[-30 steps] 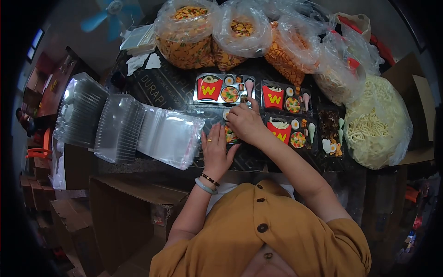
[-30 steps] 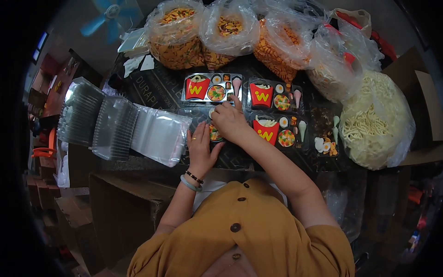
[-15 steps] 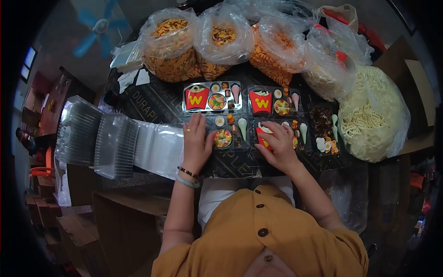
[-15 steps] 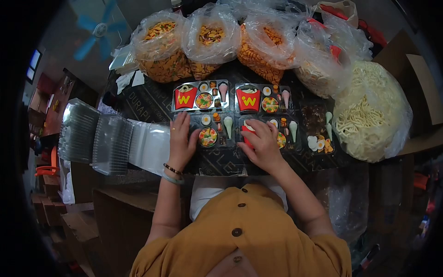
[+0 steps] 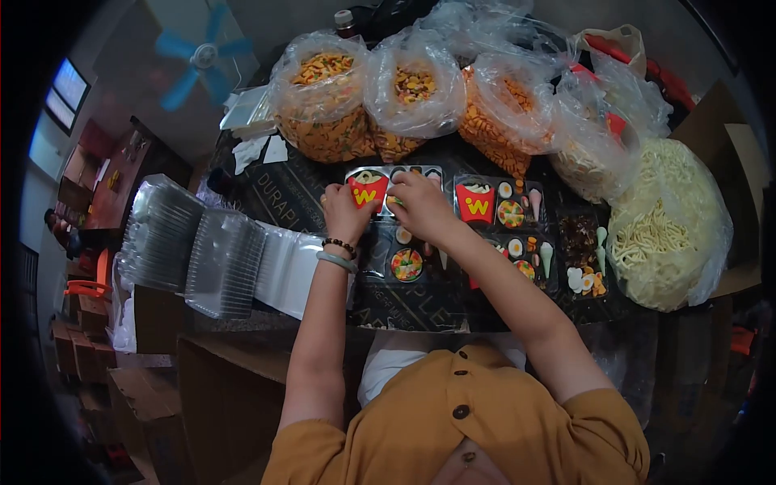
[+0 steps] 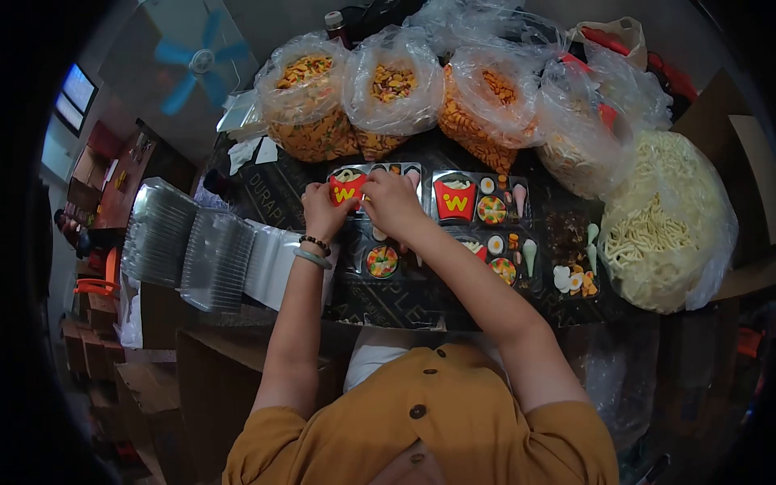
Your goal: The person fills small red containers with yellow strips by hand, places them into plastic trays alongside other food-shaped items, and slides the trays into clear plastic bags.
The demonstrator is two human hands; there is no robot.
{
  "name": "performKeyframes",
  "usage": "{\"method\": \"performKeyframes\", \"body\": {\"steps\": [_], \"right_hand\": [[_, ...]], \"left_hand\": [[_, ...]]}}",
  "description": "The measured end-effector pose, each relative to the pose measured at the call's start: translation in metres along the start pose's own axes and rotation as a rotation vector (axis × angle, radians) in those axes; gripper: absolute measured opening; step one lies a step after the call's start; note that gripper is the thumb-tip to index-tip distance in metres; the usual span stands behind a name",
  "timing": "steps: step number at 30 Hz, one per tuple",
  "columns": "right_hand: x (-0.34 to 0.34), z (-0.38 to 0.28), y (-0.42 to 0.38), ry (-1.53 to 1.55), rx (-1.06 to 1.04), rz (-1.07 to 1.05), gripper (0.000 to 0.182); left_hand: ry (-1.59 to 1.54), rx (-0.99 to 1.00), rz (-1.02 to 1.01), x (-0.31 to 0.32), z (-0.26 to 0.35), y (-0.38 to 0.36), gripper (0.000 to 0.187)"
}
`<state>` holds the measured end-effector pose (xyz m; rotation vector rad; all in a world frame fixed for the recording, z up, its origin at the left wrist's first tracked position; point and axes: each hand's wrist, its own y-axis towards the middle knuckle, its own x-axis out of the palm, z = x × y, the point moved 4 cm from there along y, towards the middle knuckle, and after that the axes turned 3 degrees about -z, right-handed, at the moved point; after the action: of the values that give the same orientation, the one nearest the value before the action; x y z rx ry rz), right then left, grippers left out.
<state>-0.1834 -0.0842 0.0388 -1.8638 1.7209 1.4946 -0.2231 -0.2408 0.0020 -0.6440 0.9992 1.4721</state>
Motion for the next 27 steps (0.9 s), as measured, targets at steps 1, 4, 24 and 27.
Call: {"method": "performKeyframes", "body": {"steps": [1, 4, 24, 27], "right_hand": [[0.018, 0.009, 0.018, -0.035, 0.016, -0.065, 0.015], [0.046, 0.022, 0.048, -0.159, 0.054, -0.241, 0.018], [-0.045, -0.013, 0.043, 0.0, -0.128, 0.157, 0.05], [-0.05, 0.0, 0.048, 0.245, 0.065, -0.14, 0.054]], "left_hand": [[-0.035, 0.008, 0.01, -0.001, 0.0, 0.0, 0.056], [-0.065, -0.006, 0.025, 0.001, -0.004, -0.001, 0.053], [-1.341, 0.077, -0.337, -0.022, 0.032, -0.018, 0.035], [-1.304, 0.107, -0.4, -0.024, 0.041, -0.025, 0.034]]}}
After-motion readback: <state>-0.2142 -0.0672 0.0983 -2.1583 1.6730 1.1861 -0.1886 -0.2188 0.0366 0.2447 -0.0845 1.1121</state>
